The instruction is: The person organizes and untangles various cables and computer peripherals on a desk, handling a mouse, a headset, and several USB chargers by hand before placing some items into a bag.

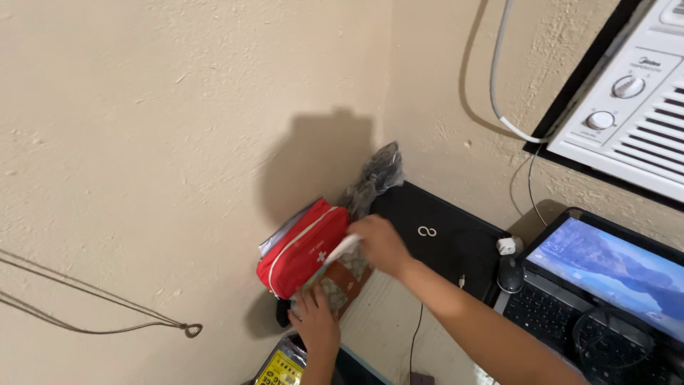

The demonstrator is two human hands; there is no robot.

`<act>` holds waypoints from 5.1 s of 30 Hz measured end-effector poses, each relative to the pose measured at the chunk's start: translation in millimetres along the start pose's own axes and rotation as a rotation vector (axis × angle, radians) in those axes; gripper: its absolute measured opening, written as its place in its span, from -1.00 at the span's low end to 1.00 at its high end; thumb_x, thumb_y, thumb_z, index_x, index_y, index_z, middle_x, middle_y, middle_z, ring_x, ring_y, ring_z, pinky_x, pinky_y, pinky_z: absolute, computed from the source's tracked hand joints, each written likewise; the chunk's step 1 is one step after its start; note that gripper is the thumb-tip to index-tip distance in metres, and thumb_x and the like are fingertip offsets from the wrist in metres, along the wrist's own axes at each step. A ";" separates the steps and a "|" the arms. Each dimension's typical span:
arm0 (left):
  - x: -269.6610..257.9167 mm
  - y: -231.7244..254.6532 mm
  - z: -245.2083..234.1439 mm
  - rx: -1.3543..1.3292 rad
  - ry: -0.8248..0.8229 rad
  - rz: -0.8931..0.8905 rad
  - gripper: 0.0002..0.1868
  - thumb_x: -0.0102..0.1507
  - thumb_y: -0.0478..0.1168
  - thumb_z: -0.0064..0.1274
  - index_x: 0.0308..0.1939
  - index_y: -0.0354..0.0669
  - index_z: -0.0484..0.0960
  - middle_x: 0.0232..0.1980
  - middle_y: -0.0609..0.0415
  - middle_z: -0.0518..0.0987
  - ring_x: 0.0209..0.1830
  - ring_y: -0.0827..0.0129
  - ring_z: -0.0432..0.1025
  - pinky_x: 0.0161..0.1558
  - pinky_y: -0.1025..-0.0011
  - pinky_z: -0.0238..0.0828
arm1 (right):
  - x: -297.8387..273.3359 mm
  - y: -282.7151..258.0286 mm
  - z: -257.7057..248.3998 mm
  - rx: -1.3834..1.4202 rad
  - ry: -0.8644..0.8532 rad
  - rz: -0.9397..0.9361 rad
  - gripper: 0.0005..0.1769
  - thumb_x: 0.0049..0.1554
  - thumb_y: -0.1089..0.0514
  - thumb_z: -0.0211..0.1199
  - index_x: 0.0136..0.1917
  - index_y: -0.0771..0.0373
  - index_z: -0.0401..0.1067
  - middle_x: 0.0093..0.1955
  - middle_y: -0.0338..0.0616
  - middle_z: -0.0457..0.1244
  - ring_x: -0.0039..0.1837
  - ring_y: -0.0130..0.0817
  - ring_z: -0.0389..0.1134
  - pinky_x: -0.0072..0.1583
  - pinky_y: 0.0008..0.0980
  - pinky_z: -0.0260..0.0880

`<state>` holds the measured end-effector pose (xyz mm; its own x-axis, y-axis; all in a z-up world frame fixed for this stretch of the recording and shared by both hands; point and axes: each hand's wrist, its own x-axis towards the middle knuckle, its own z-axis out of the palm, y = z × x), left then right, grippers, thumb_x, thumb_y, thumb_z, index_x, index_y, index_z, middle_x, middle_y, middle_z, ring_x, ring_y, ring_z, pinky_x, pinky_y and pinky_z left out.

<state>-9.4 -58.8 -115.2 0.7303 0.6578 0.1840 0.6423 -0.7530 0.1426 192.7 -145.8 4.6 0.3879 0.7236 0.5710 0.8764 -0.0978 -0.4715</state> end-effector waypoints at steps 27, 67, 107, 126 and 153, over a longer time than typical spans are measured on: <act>-14.5 27.2 -26.5 -0.452 0.503 0.257 -0.34 0.01 -0.13 0.30 0.15 -0.21 0.45 0.26 -0.15 0.42 0.28 -0.08 0.27 0.22 -0.12 0.15 | -248.2 12.7 -13.6 -0.362 -0.623 0.341 -0.36 0.00 0.40 0.17 0.36 0.13 0.39 0.58 0.20 -0.04 0.58 0.21 -0.13 0.44 0.19 -0.11; -69.0 186.2 -8.3 -1.063 -0.187 0.714 -0.43 0.21 -0.21 0.23 0.26 -0.31 0.43 0.20 -0.23 0.48 0.17 -0.12 0.42 0.14 0.13 0.38 | -301.6 77.1 -160.4 0.506 0.619 0.909 -0.79 0.37 0.18 0.15 0.03 0.42 0.40 -0.20 -0.08 0.34 -0.21 -0.39 0.30 -0.15 -0.42 0.32; -405.3 799.6 -300.9 -1.412 -0.222 1.537 -0.85 0.14 -0.32 0.22 -0.23 -0.13 0.61 -0.17 0.03 0.63 -0.05 0.04 0.46 -0.06 0.14 0.44 | -561.7 -189.9 -786.9 -1.070 0.140 0.832 -0.67 -0.06 0.38 0.29 0.01 0.21 0.55 -0.08 -0.01 0.32 0.02 0.10 0.38 0.06 -0.05 0.39; -396.3 753.2 -281.2 -1.423 -0.047 1.415 -0.32 0.09 -0.09 0.34 0.21 -0.20 0.40 0.22 -0.15 0.47 0.23 -0.09 0.35 0.20 0.05 0.33 | -581.2 -191.3 -779.6 -1.237 0.099 0.669 -0.51 -0.10 0.25 0.44 0.15 0.26 0.58 0.24 0.15 0.29 0.31 0.13 0.29 0.31 -0.03 0.33; -192.5 502.2 -65.1 -0.973 -0.178 1.162 -0.54 0.00 -0.16 0.32 -0.02 -0.08 0.61 0.00 -0.09 0.59 0.03 -0.04 0.49 0.02 0.09 0.45 | -478.4 -157.9 -610.9 -1.302 -0.321 1.046 -0.50 -0.05 0.01 0.34 0.20 0.00 0.51 0.19 -0.20 0.33 0.27 -0.15 0.34 0.21 0.00 0.34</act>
<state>157.5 -564.5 -15.7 0.7698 -0.3462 0.5362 -0.6344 -0.5071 0.5834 43.0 -894.0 216.4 0.9824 0.0743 0.1711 0.0027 -0.9228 0.3853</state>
